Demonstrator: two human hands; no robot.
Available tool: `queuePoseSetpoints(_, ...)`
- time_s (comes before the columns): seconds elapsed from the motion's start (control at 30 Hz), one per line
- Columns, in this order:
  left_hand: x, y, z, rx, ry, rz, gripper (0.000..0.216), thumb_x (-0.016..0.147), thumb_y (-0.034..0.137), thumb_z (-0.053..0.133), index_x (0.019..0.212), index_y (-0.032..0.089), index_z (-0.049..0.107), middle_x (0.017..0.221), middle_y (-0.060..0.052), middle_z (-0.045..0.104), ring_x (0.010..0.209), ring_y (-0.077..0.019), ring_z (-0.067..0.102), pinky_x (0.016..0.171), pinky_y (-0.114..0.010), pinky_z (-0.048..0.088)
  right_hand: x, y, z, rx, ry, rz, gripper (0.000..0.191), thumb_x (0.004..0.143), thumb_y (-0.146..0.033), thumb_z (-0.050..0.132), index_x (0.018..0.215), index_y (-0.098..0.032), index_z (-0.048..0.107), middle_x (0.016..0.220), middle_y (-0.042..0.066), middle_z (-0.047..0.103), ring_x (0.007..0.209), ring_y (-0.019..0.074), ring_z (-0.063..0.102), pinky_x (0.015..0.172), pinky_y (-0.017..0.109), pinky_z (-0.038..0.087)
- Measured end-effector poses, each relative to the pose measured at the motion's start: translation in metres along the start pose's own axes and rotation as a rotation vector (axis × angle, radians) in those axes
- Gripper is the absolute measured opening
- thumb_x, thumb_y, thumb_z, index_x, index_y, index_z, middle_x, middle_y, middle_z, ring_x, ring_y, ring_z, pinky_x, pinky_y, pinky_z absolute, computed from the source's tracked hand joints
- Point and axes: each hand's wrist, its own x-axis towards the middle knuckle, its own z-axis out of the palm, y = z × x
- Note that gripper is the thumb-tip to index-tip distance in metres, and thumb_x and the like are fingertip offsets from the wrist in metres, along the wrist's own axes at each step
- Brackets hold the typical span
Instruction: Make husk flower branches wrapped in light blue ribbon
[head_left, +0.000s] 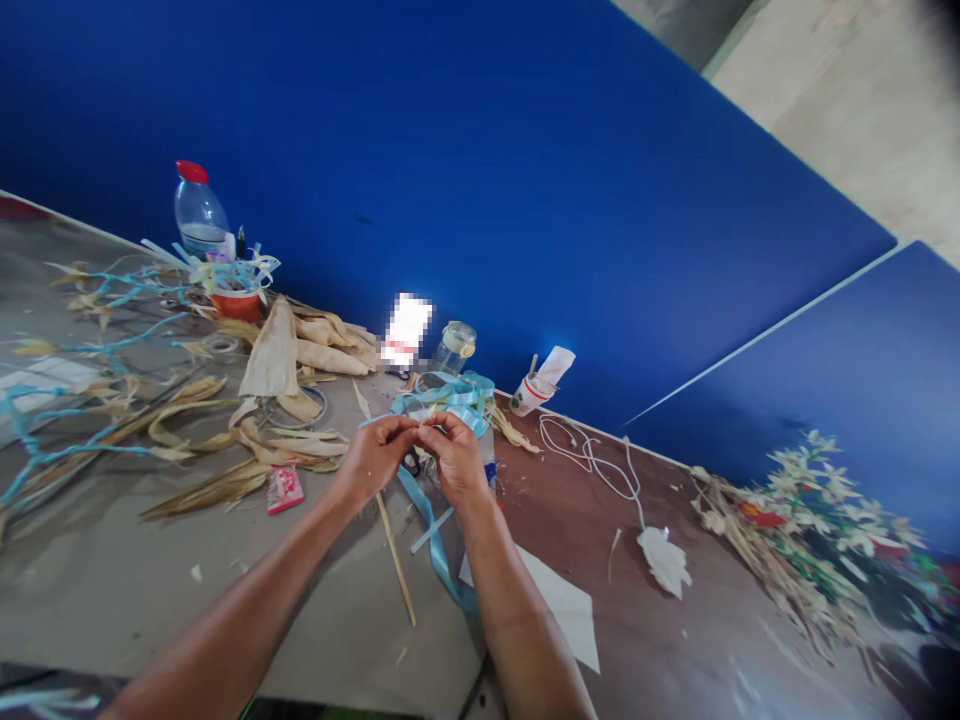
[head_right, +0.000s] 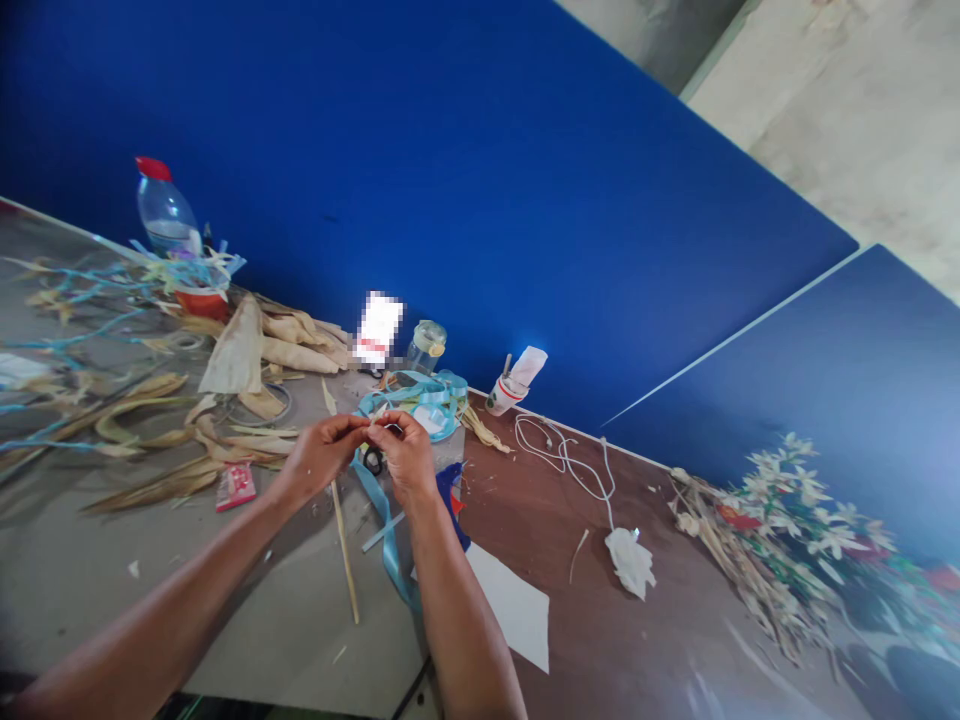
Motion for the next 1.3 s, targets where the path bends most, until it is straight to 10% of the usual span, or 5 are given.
queuePoseSetpoints(1.3, -0.003, 0.009, -0.001, -0.040, -0.146, -0.046, 0.018, 0.072, 0.032, 0.056, 0.064, 0.016, 0.057, 0.042, 0.008, 0.039, 0.039, -0.0060, 0.031, 0.041, -0.018, 0.025, -0.006, 0.016, 0.014, -0.010, 0.126, -0.126, 0.016, 0.065, -0.027, 0.063, 0.064, -0.017, 0.051, 0.053, -0.008, 0.044, 0.048, 0.0061, 0.038, 0.049, 0.020, 0.033)
